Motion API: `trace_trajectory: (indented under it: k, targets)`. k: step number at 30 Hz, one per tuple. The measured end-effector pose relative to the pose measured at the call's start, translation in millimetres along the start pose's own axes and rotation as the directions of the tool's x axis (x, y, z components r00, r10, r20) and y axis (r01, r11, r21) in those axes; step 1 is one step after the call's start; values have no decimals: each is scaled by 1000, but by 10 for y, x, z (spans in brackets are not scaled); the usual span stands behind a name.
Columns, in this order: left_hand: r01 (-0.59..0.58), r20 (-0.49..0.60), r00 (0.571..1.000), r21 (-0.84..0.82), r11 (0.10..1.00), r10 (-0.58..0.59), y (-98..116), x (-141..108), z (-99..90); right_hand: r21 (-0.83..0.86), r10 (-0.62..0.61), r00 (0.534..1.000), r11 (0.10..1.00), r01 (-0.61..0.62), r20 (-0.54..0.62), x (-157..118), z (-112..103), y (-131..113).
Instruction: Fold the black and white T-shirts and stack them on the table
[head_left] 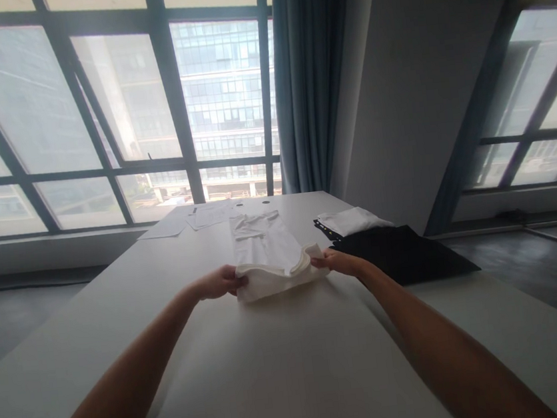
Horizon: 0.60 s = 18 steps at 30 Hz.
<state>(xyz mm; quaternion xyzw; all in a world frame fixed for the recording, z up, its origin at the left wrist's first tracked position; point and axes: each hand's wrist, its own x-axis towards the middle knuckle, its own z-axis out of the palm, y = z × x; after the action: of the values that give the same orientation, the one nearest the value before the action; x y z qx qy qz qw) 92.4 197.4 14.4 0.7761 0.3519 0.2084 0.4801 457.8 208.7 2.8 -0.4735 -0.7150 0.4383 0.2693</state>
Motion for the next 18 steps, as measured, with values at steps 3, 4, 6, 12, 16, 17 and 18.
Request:
trace_trajectory:
  k: [3,4,6,12,16,17,18]
  targets:
    - [67,147,988,-95,993,-53,218,-123,-46,156,140,967,972,-175,213,-165,-77,-174]
    - [51,163,986,-113,992,-32,283,-159,-65,185,136,960,965,-184,246,-214,-100,-255]
    - [-50,88,994,-159,986,64,378,-193,-107,246,52,970,963,-112,237,-269,-142,-426]
    - [-309,-536,800,19,951,270,272,69,-210,142,-190,963,965,218,-190,72,-152,-615]
    - [-220,-620,740,142,965,260,35,321,-262,-17,-169,898,984,178,-405,412,-59,-401]
    - [-199,-630,740,130,971,236,-20,376,-269,-26,-150,897,988,154,-416,465,-37,-338]
    - [-188,-635,746,90,978,202,-69,427,-272,-14,-129,902,991,135,-411,503,-21,-279]
